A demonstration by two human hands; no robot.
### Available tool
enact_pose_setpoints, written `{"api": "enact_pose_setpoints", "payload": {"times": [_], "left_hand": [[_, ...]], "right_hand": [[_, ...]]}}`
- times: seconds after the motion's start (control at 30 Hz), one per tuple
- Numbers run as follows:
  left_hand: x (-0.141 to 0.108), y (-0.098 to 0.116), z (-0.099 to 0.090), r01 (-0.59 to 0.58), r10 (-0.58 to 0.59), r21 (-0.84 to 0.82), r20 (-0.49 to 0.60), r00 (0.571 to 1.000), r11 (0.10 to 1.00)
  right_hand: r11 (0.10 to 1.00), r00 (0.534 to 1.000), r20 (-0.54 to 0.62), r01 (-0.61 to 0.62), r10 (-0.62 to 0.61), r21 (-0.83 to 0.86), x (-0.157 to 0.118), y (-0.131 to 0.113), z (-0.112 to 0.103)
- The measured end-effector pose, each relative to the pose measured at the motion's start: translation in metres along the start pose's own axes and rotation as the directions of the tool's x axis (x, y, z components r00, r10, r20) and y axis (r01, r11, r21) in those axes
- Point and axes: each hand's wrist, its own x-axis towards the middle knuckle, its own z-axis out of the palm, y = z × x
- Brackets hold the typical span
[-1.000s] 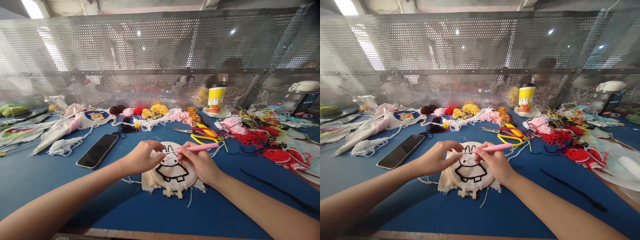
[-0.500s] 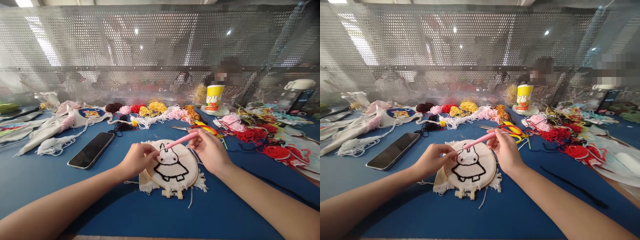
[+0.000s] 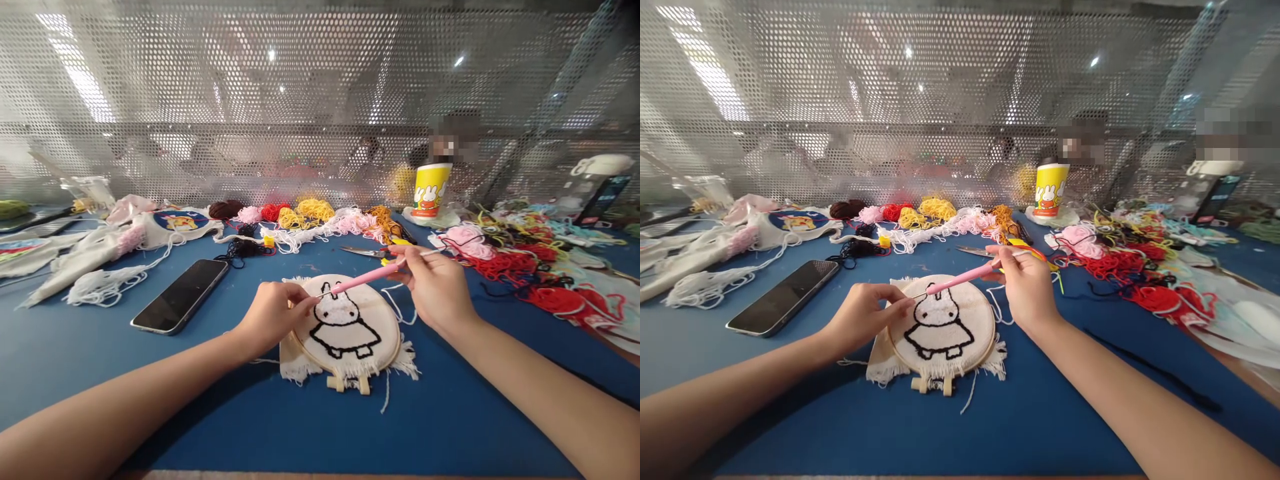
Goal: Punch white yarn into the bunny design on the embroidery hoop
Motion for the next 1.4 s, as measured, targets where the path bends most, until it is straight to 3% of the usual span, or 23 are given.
{"api": "enact_pose_setpoints", "payload": {"times": [0.8, 1.0, 1.1, 1.17, 1.27, 1.33, 1.4], "left_hand": [[0.001, -0.001, 0.0, 0.005, -0.005, -0.068, -0.006, 1.0, 0.998], [-0.001, 0.0, 0.001, -0.045, 0.045, -0.086, -0.004, 0.999, 0.995], [-0.003, 0.003, 0.0, -0.065, 0.062, -0.136, -0.022, 0.998, 0.989], [-0.004, 0.006, 0.001, -0.079, 0.074, -0.161, -0.037, 0.997, 0.984], [-0.006, 0.01, 0.005, -0.122, 0.119, -0.161, -0.026, 0.992, 0.979], [-0.008, 0.011, 0.009, -0.18, 0.179, -0.129, -0.021, 0.984, 0.975], [-0.009, 0.012, 0.011, -0.243, 0.243, -0.092, -0.01, 0.97, 0.966]], "right_hand": [[0.995, 0.998, -0.013, -0.054, 0.056, 0.089, 0.001, -0.001, 0.001], [0.967, 0.993, 0.013, -0.119, 0.119, 0.223, 0.004, -0.002, 0.001], [0.935, 0.982, 0.097, -0.183, 0.161, 0.302, -0.003, -0.005, 0.006], [0.898, 0.945, 0.264, -0.276, 0.19, 0.343, -0.012, -0.007, 0.011], [0.899, 0.816, 0.539, -0.377, 0.208, 0.223, -0.03, -0.006, 0.019], [0.935, 0.761, 0.609, -0.343, 0.224, 0.085, -0.038, -0.005, 0.021], [0.967, 0.742, 0.631, -0.248, 0.226, -0.055, -0.043, -0.006, 0.02]]}}
